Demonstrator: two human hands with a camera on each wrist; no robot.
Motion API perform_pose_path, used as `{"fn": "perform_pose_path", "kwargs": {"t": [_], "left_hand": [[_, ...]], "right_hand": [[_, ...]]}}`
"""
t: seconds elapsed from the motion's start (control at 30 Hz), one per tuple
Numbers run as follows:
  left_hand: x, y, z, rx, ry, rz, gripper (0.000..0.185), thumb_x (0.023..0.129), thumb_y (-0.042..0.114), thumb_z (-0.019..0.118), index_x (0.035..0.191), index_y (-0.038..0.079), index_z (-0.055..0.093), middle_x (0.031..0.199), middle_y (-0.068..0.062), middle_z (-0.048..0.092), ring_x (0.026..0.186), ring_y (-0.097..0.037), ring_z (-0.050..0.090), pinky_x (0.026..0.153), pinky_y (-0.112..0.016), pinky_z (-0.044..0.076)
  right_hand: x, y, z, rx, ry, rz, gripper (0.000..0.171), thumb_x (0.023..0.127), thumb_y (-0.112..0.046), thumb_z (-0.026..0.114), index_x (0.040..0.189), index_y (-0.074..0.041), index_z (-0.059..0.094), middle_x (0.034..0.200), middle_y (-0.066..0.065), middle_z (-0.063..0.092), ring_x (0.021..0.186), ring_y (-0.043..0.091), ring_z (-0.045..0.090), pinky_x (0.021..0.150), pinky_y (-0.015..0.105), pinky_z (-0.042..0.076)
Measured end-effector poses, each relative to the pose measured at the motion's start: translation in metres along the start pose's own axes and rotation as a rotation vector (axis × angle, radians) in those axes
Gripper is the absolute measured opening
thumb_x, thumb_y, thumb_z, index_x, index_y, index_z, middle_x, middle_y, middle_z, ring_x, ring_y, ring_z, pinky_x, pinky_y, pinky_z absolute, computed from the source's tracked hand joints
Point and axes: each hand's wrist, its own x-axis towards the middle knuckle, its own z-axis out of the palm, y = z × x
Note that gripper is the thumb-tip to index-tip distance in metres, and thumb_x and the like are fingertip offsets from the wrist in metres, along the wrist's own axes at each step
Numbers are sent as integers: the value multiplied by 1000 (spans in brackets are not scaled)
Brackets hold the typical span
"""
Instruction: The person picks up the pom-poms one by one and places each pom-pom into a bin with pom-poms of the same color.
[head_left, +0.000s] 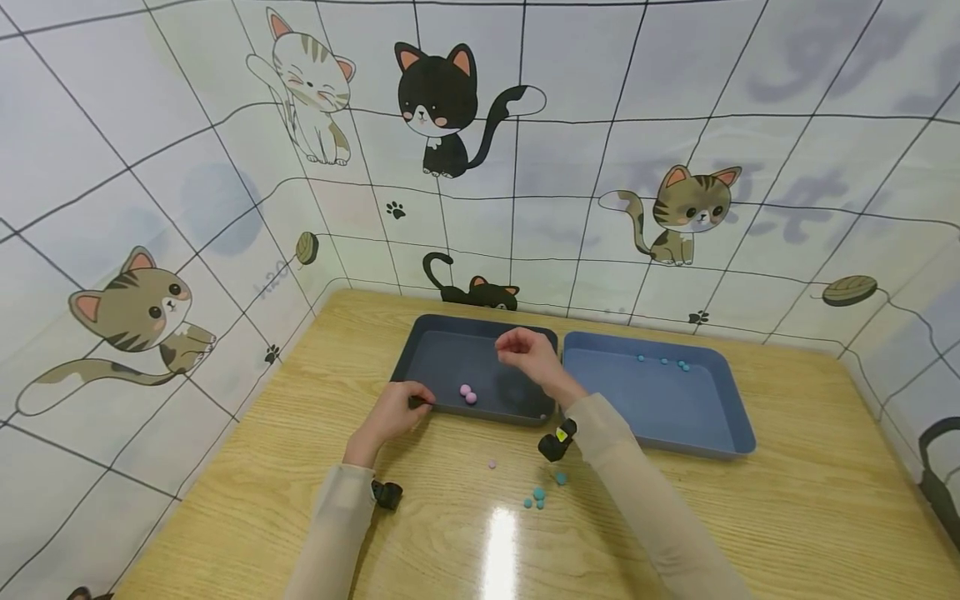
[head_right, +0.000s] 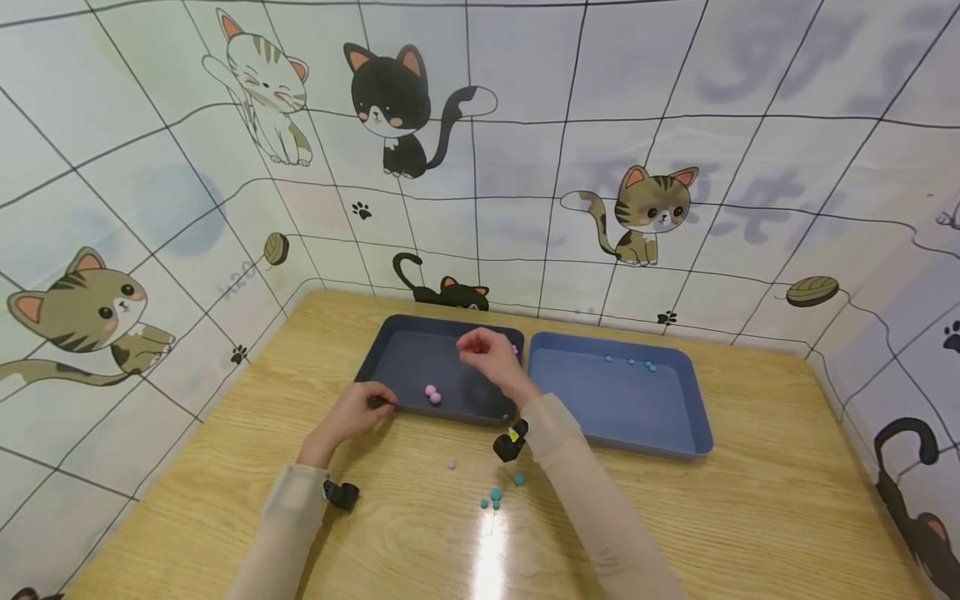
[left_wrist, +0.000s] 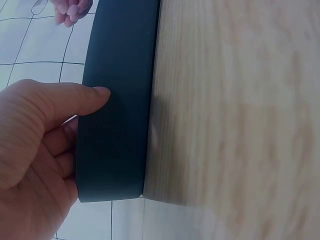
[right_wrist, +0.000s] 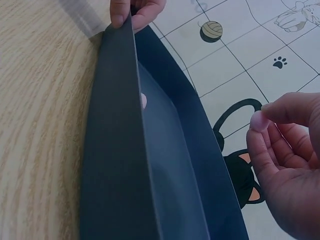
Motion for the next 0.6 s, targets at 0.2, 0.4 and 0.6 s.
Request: {"fn": "perform_pose_path", "kwargs": {"t": [0.2,0.4,0.6], "left_hand": [[0,0,0,3,8,14,10,81,-2,68,85,6,71,86,-5,68,85,-23,63,79,-40,51],[0,-2,-1,1,2,36,10,81,-2,67,86,6,71,87,-5,68,86,-23,63,79,-40,51],[0,-2,-1,9,2,51,10,81,-2,67,86,5,71,87,-6,68,85,-24,63,76,-39,52]], "right_hand": [[12,8,0,-9,25,21,20,87,4,61,107,10,60,106,28,59,83,15,58,77,29,49],[20,9,0,-1,29,14,20,87,5,60,106,11,59,108,31,57,82,13,58,78,30,50],[26,9,-2,-8,35,35,23,87,4,61,108,12,58,109,29,58,83,12,59,80,29,50]]}}
